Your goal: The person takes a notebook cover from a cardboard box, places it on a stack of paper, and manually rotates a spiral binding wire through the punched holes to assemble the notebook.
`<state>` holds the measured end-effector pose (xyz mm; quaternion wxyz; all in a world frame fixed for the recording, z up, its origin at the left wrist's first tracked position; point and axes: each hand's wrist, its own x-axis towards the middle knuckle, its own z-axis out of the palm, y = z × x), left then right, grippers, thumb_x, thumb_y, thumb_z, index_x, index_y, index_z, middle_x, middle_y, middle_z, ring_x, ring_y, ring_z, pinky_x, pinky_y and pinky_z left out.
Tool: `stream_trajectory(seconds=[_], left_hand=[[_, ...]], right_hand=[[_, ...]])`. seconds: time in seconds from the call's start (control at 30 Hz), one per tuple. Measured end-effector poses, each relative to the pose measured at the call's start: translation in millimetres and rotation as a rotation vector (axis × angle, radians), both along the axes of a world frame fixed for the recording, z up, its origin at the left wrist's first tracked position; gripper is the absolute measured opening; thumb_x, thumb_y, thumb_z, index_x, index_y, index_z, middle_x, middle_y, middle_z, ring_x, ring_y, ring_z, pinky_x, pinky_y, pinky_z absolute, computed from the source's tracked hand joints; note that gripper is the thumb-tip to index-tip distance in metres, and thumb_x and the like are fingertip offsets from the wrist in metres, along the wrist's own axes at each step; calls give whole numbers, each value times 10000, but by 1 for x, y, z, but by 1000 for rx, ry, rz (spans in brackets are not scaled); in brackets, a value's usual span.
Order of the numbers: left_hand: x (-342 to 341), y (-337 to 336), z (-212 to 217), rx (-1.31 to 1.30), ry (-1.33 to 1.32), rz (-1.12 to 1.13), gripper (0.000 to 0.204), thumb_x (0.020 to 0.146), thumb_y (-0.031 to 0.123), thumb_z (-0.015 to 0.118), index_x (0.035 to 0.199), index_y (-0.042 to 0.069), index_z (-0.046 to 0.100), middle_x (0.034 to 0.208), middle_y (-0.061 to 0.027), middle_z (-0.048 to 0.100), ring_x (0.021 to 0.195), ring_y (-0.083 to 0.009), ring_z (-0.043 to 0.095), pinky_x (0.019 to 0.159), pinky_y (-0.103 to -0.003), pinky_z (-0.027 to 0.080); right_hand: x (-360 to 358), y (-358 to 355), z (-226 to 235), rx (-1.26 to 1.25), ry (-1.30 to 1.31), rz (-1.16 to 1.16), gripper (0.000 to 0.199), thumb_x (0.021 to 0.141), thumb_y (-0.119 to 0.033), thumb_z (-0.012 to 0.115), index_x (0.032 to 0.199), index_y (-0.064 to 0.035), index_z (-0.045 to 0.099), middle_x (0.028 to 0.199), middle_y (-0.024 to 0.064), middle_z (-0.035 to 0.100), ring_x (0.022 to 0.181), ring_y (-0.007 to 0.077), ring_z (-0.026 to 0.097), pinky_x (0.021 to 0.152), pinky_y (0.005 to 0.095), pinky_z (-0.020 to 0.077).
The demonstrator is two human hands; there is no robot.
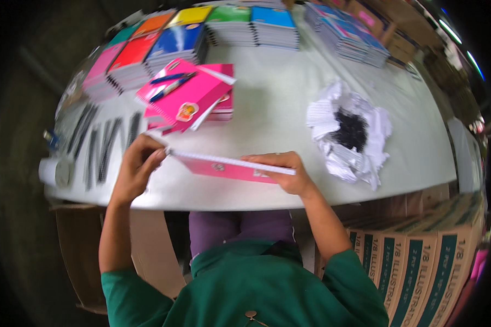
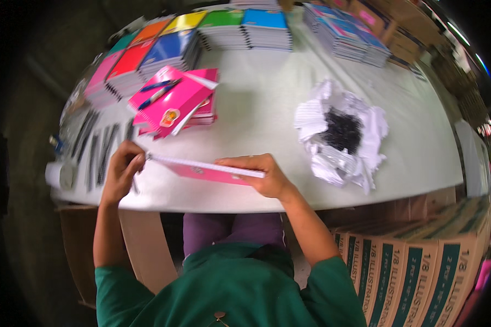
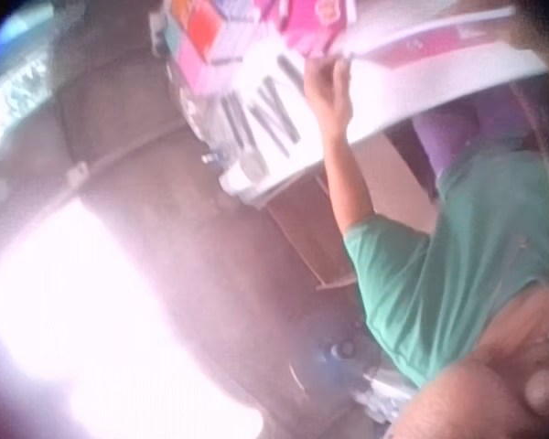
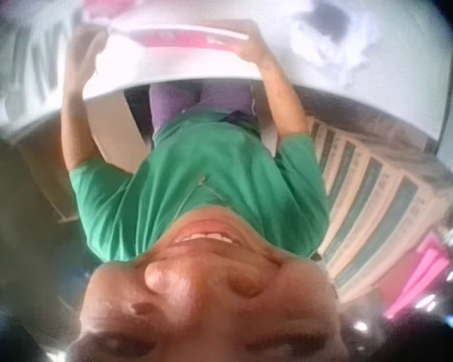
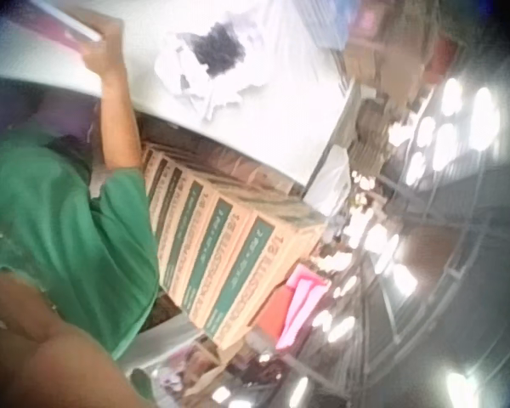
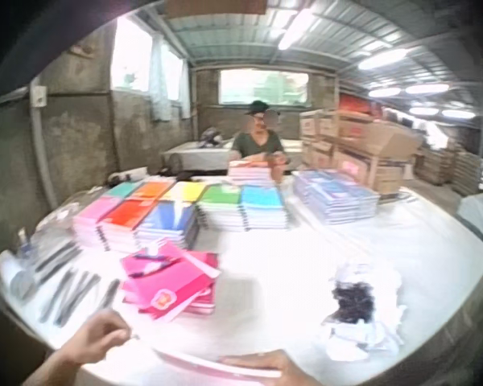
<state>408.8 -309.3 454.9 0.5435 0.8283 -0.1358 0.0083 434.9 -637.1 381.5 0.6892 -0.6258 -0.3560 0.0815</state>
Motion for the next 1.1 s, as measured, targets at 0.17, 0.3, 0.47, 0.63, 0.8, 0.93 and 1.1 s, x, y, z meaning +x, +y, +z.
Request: stream_trajectory(seconds=[0.17,0.3,0.47,0.63,0.8,0.93,1.1], left_hand=[[-3,-22,32,352,-19,11,152,749,-36,653,852,34,566,879,-48,542,764,-118,515,646,-242,410],[2,-21,40,501,-70,-111,282,724,-20,681,988,33,595,913,-80,566,759,-168,545,679,-264,436],[-9,-48,52,693,-401,-7,238,737,51,684,964,20,619,921,-132,591,819,-271,579,743,-366,462],[-12,-43,68,1072,-219,-63,318,691,61,698,978,19,565,987,-144,586,911,-323,563,765,-382,452],[-18,-41,62,1015,-454,-103,245,652,81,719,836,41,564,837,-89,577,820,-283,556,711,-379,432],[-20,-49,65,1116,-555,-90,246,629,117,737,811,66,580,817,-59,570,805,-234,558,713,-348,429],[-22,-31,51,1082,-546,-66,293,617,173,762,841,80,598,984,-92,559,993,-282,509,865,-403,377]], right_hand=[[-8,0,2,67,168,25,350,822,106,529,1128,-41,613,1152,87,610,1039,158,579,884,279,485],[-8,0,2,53,95,26,373,821,106,536,1145,-66,608,1143,71,616,1038,144,577,894,263,474],[-10,4,3,19,58,-41,351,818,76,566,1137,-63,612,1136,75,623,1025,147,589,917,268,448],[-18,8,1,-58,-125,-102,422,752,118,558,1138,-47,606,1142,100,617,1036,213,605,904,286,467],[-27,11,-2,-67,-207,-92,474,724,138,536,1158,-45,593,1152,124,606,1043,241,602,914,286,461],[-32,11,3,-46,-270,-99,569,627,130,493,1168,-21,583,1160,146,597,1044,265,601,915,304,464],[-35,15,6,-68,-285,-130,595,623,126,510,1184,-58,580,1168,138,594,1036,280,600,900,319,465]])
